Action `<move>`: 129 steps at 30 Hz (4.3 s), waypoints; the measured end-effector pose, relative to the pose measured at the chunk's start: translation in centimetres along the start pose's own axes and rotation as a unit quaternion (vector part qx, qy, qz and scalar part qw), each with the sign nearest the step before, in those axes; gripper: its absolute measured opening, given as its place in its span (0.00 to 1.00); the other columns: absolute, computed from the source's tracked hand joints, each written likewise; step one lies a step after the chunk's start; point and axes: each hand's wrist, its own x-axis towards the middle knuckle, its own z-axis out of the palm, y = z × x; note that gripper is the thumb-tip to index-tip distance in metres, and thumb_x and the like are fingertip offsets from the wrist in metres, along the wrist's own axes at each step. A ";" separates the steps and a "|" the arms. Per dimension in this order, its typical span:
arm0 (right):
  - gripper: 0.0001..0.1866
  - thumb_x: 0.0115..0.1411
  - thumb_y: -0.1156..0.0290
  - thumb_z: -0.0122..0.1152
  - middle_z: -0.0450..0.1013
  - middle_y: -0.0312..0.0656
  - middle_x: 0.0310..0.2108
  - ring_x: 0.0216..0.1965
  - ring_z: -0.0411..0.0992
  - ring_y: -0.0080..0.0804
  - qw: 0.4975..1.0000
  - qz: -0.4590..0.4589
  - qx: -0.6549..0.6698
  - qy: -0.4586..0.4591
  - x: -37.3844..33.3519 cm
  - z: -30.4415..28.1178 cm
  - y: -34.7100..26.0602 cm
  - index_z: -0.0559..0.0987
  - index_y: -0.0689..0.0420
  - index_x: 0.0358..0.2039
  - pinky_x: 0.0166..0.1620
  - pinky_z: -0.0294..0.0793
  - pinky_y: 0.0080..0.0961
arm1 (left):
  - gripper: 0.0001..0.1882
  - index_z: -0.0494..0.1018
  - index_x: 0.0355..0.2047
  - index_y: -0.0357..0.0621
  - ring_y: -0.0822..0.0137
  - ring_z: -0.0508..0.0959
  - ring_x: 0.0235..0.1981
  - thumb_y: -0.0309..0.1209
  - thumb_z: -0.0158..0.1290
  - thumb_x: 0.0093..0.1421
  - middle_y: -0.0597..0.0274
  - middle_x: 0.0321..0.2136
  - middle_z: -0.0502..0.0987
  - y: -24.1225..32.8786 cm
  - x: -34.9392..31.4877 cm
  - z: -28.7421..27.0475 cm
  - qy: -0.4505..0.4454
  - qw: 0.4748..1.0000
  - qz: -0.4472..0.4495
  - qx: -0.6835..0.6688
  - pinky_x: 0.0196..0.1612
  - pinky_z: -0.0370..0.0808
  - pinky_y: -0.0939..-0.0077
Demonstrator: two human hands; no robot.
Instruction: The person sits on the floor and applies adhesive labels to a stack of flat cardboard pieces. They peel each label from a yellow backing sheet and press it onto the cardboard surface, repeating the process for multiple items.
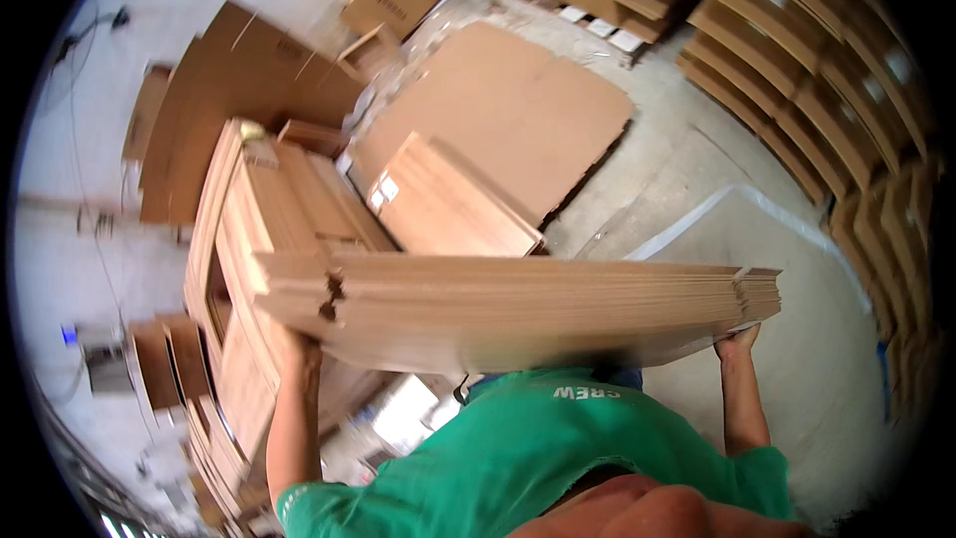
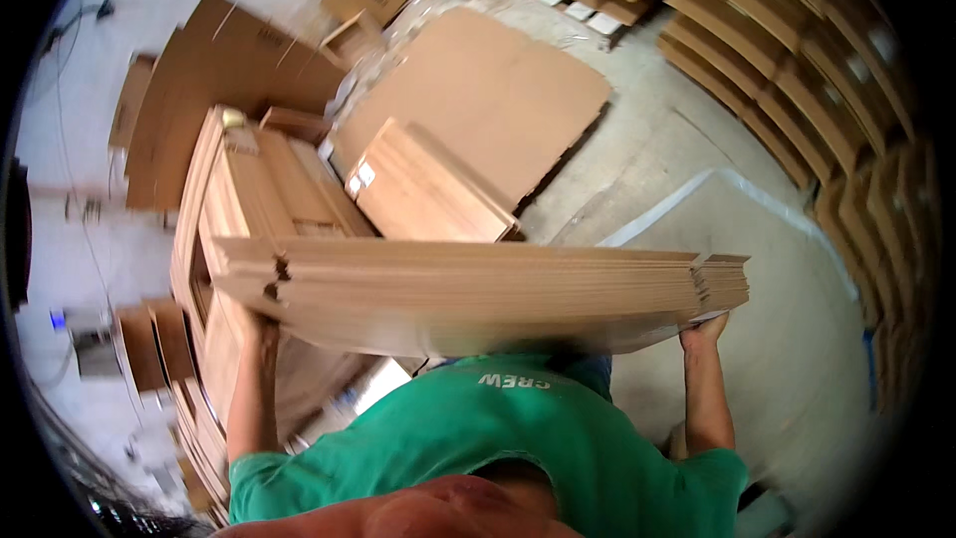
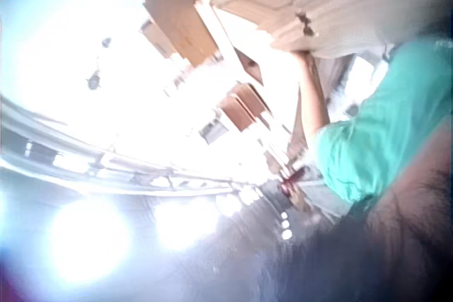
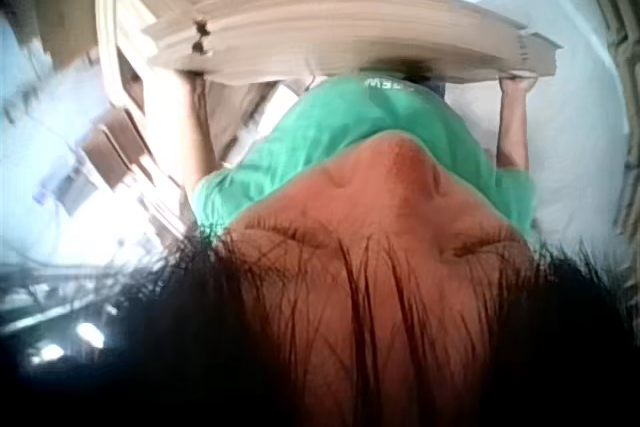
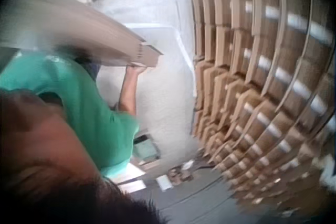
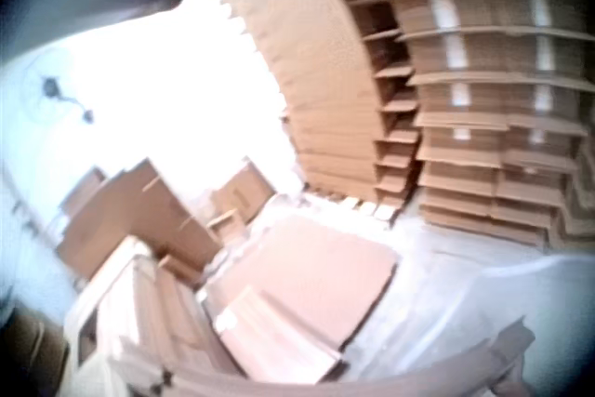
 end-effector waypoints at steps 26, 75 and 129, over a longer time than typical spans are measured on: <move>0.39 0.61 0.38 0.26 0.50 0.40 0.63 0.62 0.50 0.35 0.588 0.059 -0.743 -0.314 26.4 49.9 17.5 0.52 0.55 0.63 0.62 0.47 0.28 | 0.53 0.50 0.61 0.36 0.56 0.54 0.62 0.69 0.41 0.50 0.48 0.60 0.56 -31.1 12.1 1.1 0.147 0.927 -0.342 -0.045 0.61 0.49 0.59; 0.40 0.57 0.40 0.43 0.61 0.64 0.52 0.54 0.61 0.51 -0.151 -0.292 -0.626 -0.707 38.7 61.1 112.9 0.57 0.62 0.58 0.54 0.59 0.36 | 0.30 0.59 0.48 0.43 0.62 0.68 0.41 0.57 0.39 0.60 0.56 0.39 0.67 -62.1 21.5 18.7 0.583 0.653 -0.429 -0.221 0.44 0.66 0.69; 0.15 0.58 0.68 0.54 0.71 0.49 0.42 0.43 0.70 0.42 -0.233 -0.260 -0.377 -0.858 5.2 32.9 65.2 0.73 0.60 0.43 0.44 0.69 0.30 | 0.18 0.74 0.32 0.42 0.53 0.77 0.32 0.45 0.51 0.57 0.52 0.27 0.77 -41.0 -18.2 49.6 0.457 0.734 -0.459 -0.204 0.36 0.73 0.66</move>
